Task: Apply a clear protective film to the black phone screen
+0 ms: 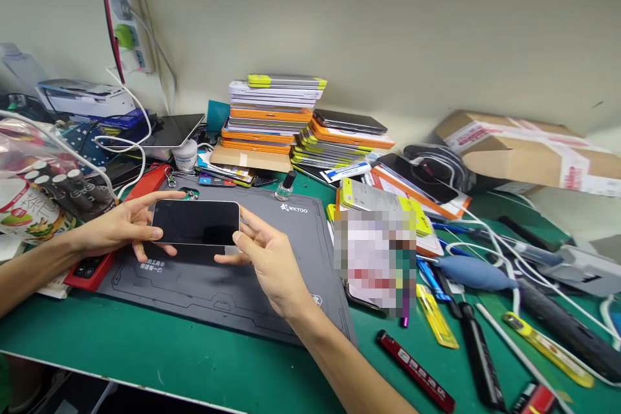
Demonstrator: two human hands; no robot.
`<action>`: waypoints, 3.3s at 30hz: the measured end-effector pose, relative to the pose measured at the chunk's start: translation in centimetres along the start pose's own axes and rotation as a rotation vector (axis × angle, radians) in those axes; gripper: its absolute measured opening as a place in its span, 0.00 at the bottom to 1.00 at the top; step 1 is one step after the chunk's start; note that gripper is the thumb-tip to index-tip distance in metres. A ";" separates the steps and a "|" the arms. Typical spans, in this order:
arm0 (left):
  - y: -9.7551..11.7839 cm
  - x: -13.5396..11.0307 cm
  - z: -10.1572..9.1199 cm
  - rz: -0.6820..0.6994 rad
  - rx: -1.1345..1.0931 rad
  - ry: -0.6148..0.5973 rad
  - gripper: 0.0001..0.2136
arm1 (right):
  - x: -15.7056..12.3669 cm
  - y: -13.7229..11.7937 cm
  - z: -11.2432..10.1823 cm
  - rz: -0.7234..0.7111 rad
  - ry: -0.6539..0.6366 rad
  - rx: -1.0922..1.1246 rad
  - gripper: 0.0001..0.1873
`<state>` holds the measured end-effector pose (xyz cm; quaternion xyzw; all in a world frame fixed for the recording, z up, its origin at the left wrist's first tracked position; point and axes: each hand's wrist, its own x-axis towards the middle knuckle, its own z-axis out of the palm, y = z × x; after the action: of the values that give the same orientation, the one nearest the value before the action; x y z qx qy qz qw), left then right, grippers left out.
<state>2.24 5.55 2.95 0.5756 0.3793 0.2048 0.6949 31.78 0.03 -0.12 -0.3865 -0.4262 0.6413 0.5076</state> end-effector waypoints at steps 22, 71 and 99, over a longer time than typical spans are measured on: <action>0.3 0.4 0.1 -0.011 -0.061 -0.064 0.47 | 0.4 0.9 0.0 0.066 0.193 -0.036 0.36; -2.1 0.6 2.0 0.378 0.635 0.418 0.26 | 0.5 2.7 -1.1 -0.496 -0.049 -1.351 0.19; -3.6 2.1 0.0 0.315 -0.232 0.345 0.27 | 1.6 5.6 8.4 -0.803 -0.420 -1.533 0.22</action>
<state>3.05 6.16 -1.08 0.5006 0.3722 0.4477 0.6407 21.88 -0.38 -2.60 -0.3158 -0.9258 0.0113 0.2073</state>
